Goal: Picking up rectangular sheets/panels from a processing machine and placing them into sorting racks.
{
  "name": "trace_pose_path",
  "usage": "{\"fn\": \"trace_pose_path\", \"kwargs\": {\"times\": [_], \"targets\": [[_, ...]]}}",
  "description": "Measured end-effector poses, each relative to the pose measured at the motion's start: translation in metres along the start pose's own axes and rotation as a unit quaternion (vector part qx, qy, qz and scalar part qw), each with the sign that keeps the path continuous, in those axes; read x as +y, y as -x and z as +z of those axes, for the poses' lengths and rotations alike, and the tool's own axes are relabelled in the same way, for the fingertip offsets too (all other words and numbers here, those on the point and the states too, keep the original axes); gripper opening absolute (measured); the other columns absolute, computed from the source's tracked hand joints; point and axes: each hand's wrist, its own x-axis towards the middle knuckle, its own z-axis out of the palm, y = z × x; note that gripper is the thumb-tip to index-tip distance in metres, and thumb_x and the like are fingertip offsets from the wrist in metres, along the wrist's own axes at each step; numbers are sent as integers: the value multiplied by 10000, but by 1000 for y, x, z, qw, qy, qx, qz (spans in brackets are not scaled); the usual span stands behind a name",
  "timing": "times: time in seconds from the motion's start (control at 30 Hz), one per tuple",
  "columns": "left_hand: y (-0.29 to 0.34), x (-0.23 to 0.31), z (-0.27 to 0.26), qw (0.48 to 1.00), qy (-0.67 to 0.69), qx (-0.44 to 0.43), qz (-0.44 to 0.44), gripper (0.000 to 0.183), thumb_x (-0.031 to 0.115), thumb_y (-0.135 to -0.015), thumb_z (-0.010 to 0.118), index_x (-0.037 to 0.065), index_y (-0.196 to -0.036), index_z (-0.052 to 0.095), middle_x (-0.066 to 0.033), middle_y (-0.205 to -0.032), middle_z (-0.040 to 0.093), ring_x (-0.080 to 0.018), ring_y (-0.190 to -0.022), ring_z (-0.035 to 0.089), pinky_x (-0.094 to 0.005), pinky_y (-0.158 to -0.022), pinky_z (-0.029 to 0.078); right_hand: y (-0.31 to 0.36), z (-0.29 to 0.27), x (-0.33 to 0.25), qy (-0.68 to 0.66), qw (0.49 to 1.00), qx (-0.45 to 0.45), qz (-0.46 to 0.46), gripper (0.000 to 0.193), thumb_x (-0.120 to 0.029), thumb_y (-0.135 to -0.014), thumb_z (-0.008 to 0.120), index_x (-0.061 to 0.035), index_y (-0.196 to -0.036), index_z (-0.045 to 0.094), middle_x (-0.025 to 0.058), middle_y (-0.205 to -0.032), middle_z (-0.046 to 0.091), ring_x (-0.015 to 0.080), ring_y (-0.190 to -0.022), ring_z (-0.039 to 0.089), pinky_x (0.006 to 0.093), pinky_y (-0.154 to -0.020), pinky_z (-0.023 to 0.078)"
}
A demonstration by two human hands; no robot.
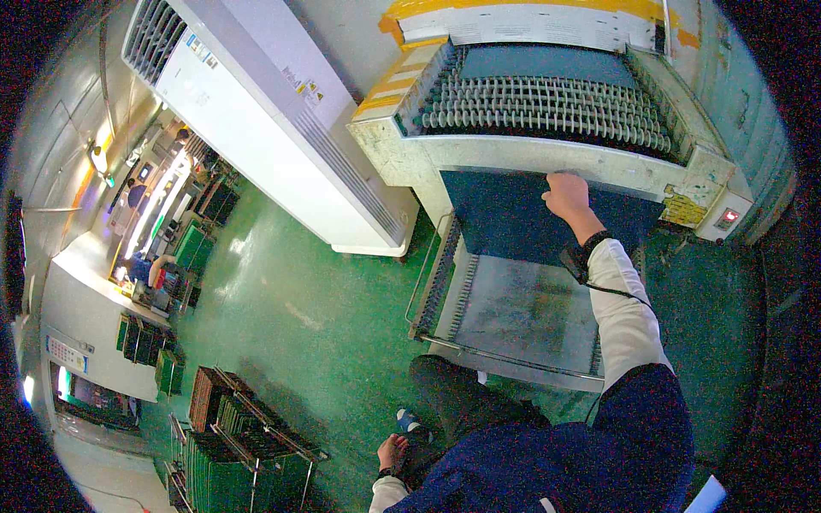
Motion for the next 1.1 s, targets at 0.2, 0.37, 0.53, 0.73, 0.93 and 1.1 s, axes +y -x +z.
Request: {"fn": "trace_pose_path", "kwargs": {"times": [0.2,0.37,0.53,0.73,0.93,1.1], "targets": [[12,6,16,999,-42,28,9,287,165,-893,592,-65,-1055,536,-203,-922,648,-296,-709,675,-324,-580,568,2,-1,5,6,1000,-6,7,277,-273,-745,705,-44,-879,622,160,-876,649,346,-894,615,459,-759,475],[15,8,15,999,-19,37,7,281,159,-891,596,-60,-1057,535,-198,-914,645,-299,-704,672,-329,-575,566,-1,2,3,3,1000,-6,5,274,-280,-748,704,-48,-873,627,159,-876,651,345,-894,618,460,-764,480],[13,7,16,999,-4,41,3,279,149,-893,592,-55,-1070,522,-199,-922,642,-303,-711,668,-341,-580,566,0,0,3,7,1000,-14,6,282,-274,-755,696,-37,-886,617,164,-891,647,347,-903,612,458,-772,472],[11,5,12,999,9,32,0,281,156,-901,576,-51,-1081,516,-196,-917,643,-303,-714,667,-334,-572,557,-1,1,1,3,1000,-5,1,283,-276,-754,698,-40,-887,618,158,-890,645,349,-901,609,462,-768,470],[22,12,24,999,-32,30,4,244,174,-877,582,-56,-956,560,-163,-884,632,-279,-767,657,-356,-701,567,0,5,6,9,1000,11,-1,272,-296,-732,707,-63,-862,652,151,-866,661,340,-876,633,461,-755,495],[26,14,21,998,-53,15,1,245,220,-874,590,-11,-956,585,-105,-866,652,-242,-762,671,-312,-629,537,-1,5,5,6,1000,10,0,269,-298,-731,708,-63,-850,655,152,-861,661,337,-869,635,459,-757,496]]}}
